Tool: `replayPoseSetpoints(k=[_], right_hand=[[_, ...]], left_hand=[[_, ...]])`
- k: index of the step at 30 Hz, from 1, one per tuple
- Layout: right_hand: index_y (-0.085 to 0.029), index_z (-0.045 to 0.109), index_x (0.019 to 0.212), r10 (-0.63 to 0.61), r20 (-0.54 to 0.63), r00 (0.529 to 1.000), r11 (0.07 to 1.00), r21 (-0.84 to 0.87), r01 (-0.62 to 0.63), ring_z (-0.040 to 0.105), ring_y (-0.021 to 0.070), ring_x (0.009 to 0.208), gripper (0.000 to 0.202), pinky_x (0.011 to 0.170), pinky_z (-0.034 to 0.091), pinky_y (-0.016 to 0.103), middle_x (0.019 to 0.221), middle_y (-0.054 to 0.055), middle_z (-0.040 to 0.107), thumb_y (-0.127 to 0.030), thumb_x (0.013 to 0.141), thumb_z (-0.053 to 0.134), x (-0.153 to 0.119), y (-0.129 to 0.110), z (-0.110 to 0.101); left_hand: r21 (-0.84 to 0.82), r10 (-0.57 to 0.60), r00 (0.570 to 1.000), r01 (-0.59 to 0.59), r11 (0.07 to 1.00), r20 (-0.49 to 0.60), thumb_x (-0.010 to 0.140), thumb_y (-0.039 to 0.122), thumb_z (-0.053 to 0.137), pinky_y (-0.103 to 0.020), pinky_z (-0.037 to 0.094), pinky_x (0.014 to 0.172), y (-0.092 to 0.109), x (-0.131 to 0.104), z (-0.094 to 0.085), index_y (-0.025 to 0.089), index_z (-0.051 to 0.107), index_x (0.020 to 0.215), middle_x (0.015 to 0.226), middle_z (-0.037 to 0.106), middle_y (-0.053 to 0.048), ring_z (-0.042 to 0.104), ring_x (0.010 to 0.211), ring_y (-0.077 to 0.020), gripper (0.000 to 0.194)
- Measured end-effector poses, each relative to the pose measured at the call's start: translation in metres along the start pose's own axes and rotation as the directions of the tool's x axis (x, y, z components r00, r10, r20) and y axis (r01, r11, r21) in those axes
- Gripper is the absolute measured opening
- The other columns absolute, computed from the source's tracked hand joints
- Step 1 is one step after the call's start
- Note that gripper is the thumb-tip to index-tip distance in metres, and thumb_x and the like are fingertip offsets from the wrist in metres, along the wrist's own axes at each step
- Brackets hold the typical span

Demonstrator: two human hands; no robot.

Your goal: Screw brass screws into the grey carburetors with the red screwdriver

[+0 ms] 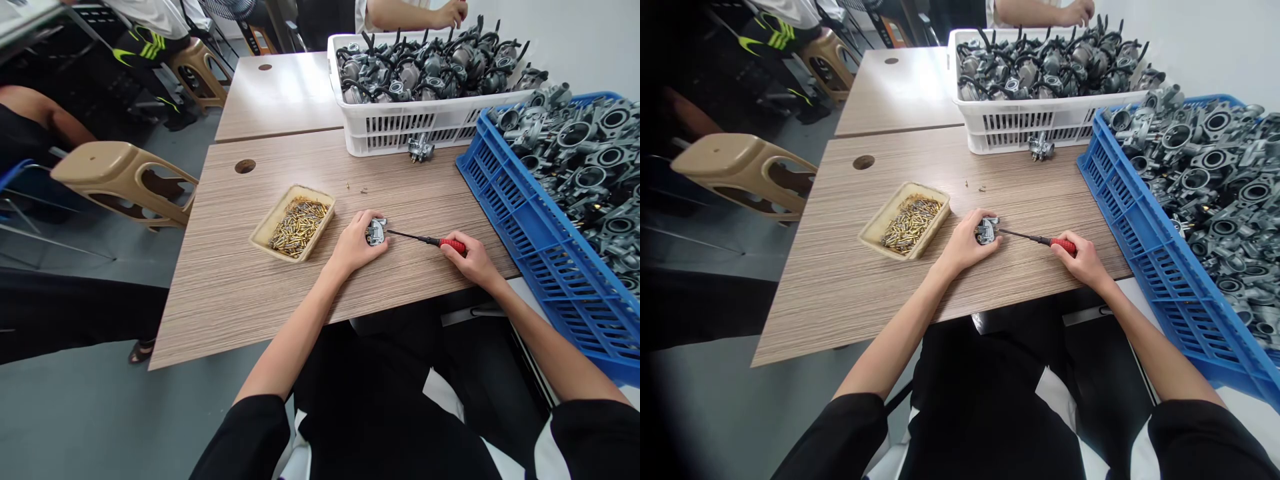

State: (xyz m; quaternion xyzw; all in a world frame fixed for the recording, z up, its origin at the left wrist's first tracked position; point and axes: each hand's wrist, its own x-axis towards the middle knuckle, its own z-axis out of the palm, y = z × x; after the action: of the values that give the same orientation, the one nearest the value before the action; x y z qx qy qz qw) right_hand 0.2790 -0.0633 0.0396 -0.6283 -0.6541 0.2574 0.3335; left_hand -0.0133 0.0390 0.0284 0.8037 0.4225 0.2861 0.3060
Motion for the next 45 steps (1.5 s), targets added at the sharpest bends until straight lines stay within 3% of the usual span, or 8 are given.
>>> replayPoseSetpoints(k=[45], right_hand=[[-0.022,0.064,0.085,-0.008,-0.009,1.0,1.0,-0.011,0.008,0.049,0.0179,0.066,0.037,0.065,0.039,0.032,0.072,0.0,0.057,-0.058,0.097,0.063,-0.0004,0.0008,0.0003]], left_hand=[[0.005,0.0,1.0,0.0,1.0,-0.008,0.086,0.035,0.072,-0.043,0.054,0.108,-0.0008,0.0001,0.0003,0.027,0.059,0.125,0.129,0.068,-0.005,0.066,0.121,-0.028,0.042]])
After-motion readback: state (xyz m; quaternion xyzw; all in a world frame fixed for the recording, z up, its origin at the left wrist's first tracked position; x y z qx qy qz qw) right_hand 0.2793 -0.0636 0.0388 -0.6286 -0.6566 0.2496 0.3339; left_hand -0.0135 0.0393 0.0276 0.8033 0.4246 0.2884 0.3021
